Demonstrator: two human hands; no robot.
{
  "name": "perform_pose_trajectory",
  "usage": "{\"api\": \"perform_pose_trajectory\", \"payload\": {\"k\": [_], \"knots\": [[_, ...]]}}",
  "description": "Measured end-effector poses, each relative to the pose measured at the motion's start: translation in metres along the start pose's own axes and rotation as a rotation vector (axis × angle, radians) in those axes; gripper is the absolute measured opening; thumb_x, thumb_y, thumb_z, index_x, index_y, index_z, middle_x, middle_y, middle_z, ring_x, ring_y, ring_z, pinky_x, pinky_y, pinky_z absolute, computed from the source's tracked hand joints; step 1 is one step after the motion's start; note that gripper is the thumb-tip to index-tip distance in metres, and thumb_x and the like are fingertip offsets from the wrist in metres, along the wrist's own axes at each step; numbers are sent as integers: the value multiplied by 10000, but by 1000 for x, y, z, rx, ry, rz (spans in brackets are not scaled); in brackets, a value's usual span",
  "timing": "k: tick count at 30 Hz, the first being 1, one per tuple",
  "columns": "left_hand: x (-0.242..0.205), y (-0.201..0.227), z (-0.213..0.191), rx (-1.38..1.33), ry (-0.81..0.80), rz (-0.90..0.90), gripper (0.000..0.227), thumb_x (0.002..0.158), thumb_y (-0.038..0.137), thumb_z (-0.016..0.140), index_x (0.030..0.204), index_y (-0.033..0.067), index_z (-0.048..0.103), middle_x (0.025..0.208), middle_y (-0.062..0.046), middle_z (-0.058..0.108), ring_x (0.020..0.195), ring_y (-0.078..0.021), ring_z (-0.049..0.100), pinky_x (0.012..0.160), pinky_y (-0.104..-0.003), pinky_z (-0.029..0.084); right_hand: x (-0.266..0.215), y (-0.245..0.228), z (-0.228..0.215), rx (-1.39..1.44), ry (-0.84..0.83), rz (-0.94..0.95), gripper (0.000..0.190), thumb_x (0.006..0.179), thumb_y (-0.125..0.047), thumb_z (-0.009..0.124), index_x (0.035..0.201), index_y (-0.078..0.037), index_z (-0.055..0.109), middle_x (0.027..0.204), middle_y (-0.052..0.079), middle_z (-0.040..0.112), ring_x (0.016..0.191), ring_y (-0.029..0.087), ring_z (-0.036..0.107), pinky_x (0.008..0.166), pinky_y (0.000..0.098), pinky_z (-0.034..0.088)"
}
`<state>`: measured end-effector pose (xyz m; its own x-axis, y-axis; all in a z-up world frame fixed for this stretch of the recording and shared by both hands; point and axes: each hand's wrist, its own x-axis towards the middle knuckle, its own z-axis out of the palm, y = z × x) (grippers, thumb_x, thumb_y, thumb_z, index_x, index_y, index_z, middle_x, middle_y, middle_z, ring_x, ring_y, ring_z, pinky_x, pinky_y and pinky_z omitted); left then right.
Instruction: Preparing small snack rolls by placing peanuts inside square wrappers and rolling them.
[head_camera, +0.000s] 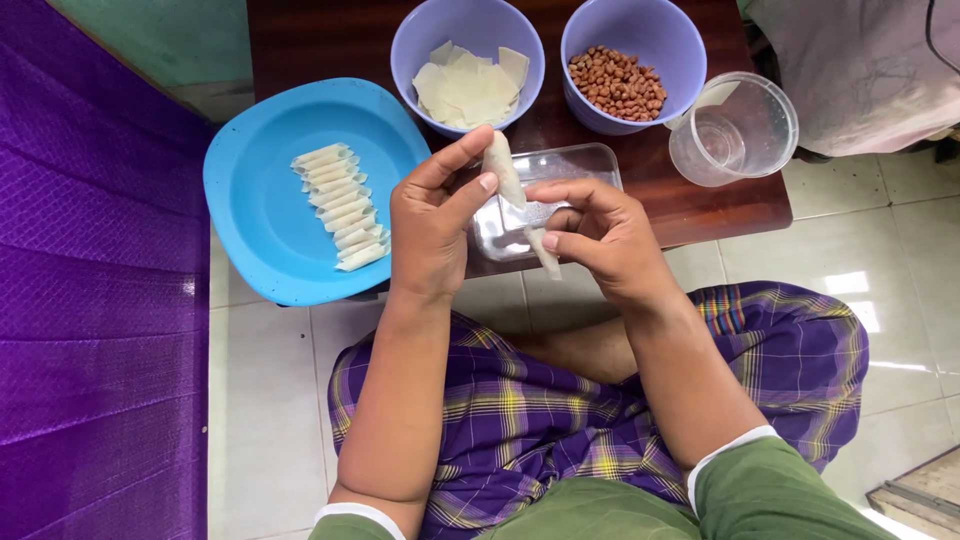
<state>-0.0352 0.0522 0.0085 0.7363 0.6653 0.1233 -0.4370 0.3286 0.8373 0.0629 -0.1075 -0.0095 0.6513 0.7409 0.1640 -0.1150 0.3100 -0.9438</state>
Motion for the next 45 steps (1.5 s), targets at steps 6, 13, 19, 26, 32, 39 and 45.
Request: {"api": "perform_pose_trajectory", "payload": {"k": [6, 13, 19, 26, 32, 39, 45], "knots": [[2, 0, -3, 56, -10, 16, 420, 886, -8, 779, 1296, 11, 690, 1163, -103, 718, 1032, -105, 670, 951, -261, 588, 8, 7, -5, 104, -75, 35, 566, 821, 125, 699, 1376, 119, 592, 813, 135, 640, 644, 80, 548, 510, 227, 482], [3, 9, -8, 6, -29, 8, 481, 933, -97, 623, 1405, -19, 569, 1408, -199, 631, 1286, -225, 628, 1140, -313, 507, 36, -21, 13, 10, -93, 124, 581, 847, 127, 687, 1412, 9, 618, 1119, 76, 675, 856, 64, 596, 758, 160, 531], [3, 13, -14, 19, -170, 64, 670, 1000, -36, 545, 1613, 69, 295, 1721, -144, 282, 1612, -357, 329, 1338, -450, 314, 64, -18, 16, -102, -104, 99, 698, 851, 141, 634, 1520, 34, 471, 1518, 157, 566, 810, 35, 539, 684, 136, 448], [-2, 16, -12, 95, -130, 98, 611, 993, -75, 574, 1562, 53, 391, 1645, -107, 420, 1530, -298, 471, 1296, -402, 409, 54, -32, 16, -250, -104, 1, 657, 902, 169, 613, 1524, 54, 434, 1564, 219, 516, 966, 86, 554, 831, 184, 488], [-6, 12, 3, 225, -241, -18, 681, 919, -23, 691, 1533, 81, 413, 1604, -129, 450, 1493, -302, 476, 1295, -464, 402, 35, -40, -13, -112, -85, 26, 629, 898, 132, 654, 1483, -42, 501, 1450, 191, 611, 943, 84, 607, 840, 168, 544], [-6, -31, 13, 222, -219, -403, 432, 848, 77, 837, 1255, 140, 707, 873, -32, 720, 717, -54, 699, 668, -223, 593, 23, -3, -58, -94, 7, -25, 619, 846, 139, 738, 1418, 71, 513, 1247, 292, 646, 885, 216, 709, 713, 282, 598], [-9, -41, 22, 360, -156, -355, 396, 871, 66, 789, 1253, 125, 706, 908, -33, 716, 794, -43, 687, 750, -231, 599, 18, 15, -81, -88, -8, -38, 625, 883, 129, 718, 1456, 61, 477, 1290, 273, 633, 965, 201, 717, 789, 288, 641]]}}
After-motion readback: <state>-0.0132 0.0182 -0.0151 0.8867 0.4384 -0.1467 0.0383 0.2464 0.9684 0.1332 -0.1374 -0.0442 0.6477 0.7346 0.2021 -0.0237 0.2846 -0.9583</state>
